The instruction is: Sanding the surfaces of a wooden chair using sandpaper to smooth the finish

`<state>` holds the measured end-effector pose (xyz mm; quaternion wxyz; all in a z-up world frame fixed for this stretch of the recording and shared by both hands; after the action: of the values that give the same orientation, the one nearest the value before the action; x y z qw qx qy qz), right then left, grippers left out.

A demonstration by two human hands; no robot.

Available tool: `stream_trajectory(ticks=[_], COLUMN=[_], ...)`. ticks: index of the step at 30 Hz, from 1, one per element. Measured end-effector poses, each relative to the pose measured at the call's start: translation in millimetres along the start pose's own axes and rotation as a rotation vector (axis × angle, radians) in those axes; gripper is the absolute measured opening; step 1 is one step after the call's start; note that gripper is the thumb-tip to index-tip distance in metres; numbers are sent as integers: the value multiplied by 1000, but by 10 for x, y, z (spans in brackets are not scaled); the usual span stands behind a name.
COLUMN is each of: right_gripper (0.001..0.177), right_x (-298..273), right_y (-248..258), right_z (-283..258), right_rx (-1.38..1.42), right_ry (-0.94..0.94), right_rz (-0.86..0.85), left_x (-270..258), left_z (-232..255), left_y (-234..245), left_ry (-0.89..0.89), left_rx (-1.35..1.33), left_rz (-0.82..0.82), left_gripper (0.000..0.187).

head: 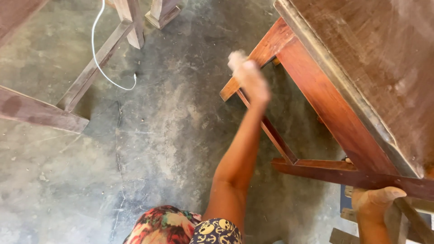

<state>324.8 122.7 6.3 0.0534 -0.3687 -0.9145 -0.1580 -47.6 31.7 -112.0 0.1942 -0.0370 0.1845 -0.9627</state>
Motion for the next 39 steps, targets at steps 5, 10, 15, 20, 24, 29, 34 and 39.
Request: stream_trajectory(ticks=[5,10,15,20,24,29,34,39], right_gripper=[137,130,134,121,125,118,115,123], right_x=[4,-80,-108,-90,-48,-55,-77,-47], right_y=[67,257,405,175,105,118,38,73], right_z=[79,278,413,89,6,9,-150,-6], right_rx=[30,-361,-384,-433,-223,-92,-197,18], right_ry=[-19,151,151,195,97,68,134,57], right_rz=[-9,60,97,-3,-57,-91,-118,-111], left_x=[-596,-902,-1168,-1100,-895,-690,-625,-772], left_z=[1491,1319,1067,1237,938,624,871,1413], left_y=[-181,146,86,-103,-73,124,437,207], left_ry=[-462,-362,-251,334,590,765,701,744], left_rx=[-113,-151,-12,-818,-1062,-1103,-1092,-946], left_rz=[-436,-466,-558,-389,-311,-132,-96,-169], left_gripper=[67,62,68,69,64,43,52,73])
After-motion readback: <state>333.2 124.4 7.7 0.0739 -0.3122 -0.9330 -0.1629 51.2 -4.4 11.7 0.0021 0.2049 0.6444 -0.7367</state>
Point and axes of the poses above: each hand's wrist, its own x-axis towards the middle knuckle, its own y-axis out of the back of the hand, z = x × y, the point moved 2 cm from there along x, towards the middle knuckle, and after that the axes turned 2 degrees about -x, right-handed, at the moved point
